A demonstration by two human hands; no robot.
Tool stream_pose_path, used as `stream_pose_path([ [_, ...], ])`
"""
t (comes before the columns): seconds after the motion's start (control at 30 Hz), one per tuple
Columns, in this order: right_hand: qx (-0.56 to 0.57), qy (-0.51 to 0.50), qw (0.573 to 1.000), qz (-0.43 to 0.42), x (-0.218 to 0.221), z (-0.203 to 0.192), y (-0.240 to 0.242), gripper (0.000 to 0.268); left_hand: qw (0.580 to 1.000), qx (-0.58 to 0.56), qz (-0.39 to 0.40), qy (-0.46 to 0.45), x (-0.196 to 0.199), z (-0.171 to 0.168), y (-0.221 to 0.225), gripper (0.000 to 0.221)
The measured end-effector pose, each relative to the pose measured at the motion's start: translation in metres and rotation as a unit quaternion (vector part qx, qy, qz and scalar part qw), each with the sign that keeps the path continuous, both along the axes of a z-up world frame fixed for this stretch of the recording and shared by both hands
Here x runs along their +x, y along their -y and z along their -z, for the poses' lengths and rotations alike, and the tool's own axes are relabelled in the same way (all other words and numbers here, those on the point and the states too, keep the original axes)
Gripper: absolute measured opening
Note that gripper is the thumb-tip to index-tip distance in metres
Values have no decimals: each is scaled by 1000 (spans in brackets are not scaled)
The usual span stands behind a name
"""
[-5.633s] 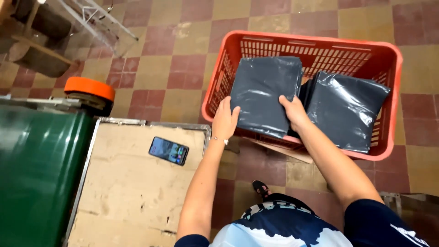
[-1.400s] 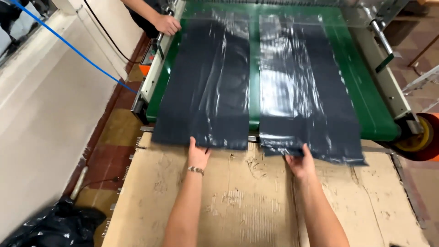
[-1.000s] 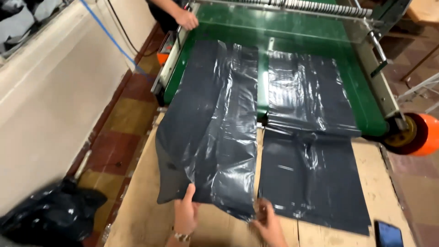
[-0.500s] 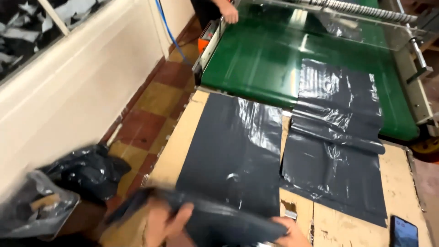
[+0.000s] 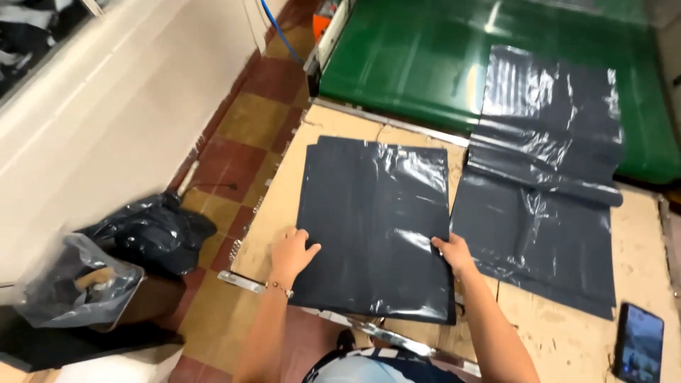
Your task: Folding plastic bags and placing them into a red plastic crate for storage
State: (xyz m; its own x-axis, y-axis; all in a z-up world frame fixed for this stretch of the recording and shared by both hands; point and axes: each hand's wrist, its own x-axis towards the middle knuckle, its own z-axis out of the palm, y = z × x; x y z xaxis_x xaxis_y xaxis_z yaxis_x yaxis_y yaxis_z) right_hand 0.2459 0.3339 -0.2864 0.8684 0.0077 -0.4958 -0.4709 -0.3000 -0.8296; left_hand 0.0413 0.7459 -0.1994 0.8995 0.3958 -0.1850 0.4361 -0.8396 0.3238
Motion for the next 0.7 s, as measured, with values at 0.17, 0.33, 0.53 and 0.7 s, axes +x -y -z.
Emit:
stream_pose_path([
  [0.17,15,-4,1000,17,-12,-21,-9,22,998,10,-58,34,-30,-24,21,46],
  [0.33,87,-36,990,103,-11,-21,-2,18,993,29,-111,41,-22,-14,25,55],
  [0.53,49,-62,996,44,-8,-61,-16,24,991,93,-60,75,27,-32,58,56],
  [0.7,-107,-48,987,-109,16,-40,3,36,965,77,134,213,92,-29,113,63],
])
